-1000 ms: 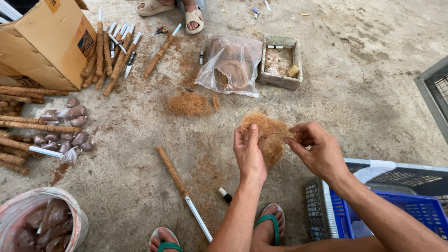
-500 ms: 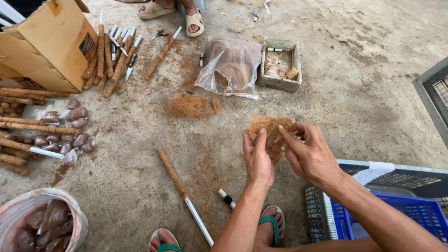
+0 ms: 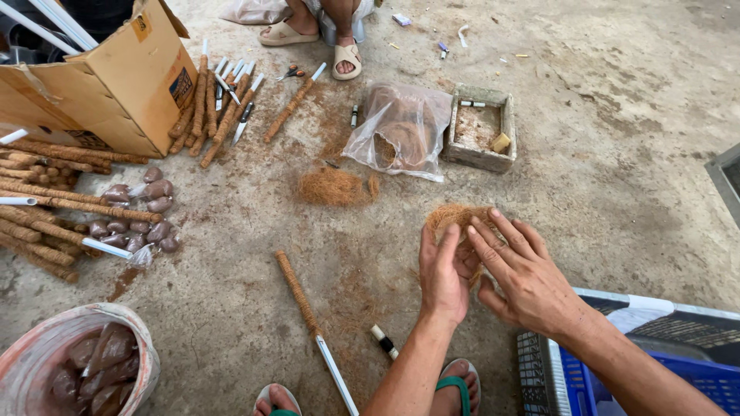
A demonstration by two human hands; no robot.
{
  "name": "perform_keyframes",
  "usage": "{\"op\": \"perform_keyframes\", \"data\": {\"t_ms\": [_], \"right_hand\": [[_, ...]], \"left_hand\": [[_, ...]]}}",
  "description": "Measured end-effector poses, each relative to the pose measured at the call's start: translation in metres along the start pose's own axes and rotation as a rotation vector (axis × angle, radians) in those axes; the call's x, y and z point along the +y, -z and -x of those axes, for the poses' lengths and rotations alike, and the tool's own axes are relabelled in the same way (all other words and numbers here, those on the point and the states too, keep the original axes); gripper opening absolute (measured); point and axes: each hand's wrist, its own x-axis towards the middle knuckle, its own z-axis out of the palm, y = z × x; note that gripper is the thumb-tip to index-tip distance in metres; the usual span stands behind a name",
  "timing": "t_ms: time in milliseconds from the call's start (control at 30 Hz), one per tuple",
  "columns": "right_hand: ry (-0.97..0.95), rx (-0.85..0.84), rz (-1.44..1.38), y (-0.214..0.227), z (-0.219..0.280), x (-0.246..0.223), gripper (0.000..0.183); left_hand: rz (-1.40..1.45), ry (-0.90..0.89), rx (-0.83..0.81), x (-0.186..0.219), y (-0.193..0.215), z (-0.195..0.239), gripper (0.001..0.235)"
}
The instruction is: The person wraps coir rope around white PVC pipe handles using a spool of thin wire to secure the rope in place. They repeatedly wind the wire, cut it with a knife, and continue wrapping the rope along the length of the handle.
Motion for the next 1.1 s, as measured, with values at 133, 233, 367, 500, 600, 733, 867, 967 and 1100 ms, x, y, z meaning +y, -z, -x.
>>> {"op": "perform_keyframes", "data": {"t_ms": [133, 233, 367, 500, 600, 733, 867, 967, 1100], "right_hand": [[-0.065, -0.042, 0.012, -0.01, 0.005, 0.008, 0.066], [-0.209, -0.013, -0.084, -0.012, 0.011, 0.011, 0.06], [-0.242, 0.114, -0.146, -0.01, 0.013, 0.015, 0.051], [-0.241, 0.205, -0.141, -0.006, 0.012, 0.014, 0.045], [-0.224, 0.23, -0.152, -0.002, 0.012, 0.012, 0.042], [-0.152, 0.196, -0.108, 0.003, 0.011, 0.009, 0.038], [-0.154, 0.199, -0.166, 0.009, 0.007, 0.008, 0.035], [-0.161, 0.097, -0.22, 0.012, 0.007, 0.007, 0.034], [-0.142, 0.131, -0.226, 0.01, 0.008, 0.005, 0.033]], "left_hand": [[0.006, -0.005, -0.104, 0.003, -0.004, 0.001, 0.064], [0.01, 0.032, -0.089, -0.001, -0.004, 0.0, 0.059], [-0.049, 0.032, -0.084, -0.007, 0.001, -0.001, 0.047], [-0.072, 0.039, -0.093, -0.011, 0.004, -0.002, 0.039], [-0.053, 0.019, -0.084, -0.013, 0.005, -0.004, 0.034], [0.029, -0.026, -0.076, -0.015, 0.008, -0.008, 0.029], [-0.021, -0.013, -0.019, -0.015, 0.009, -0.01, 0.028], [-0.024, -0.015, -0.027, -0.014, 0.009, -0.009, 0.029], [-0.098, -0.032, -0.045, -0.015, 0.008, -0.008, 0.027]]}}
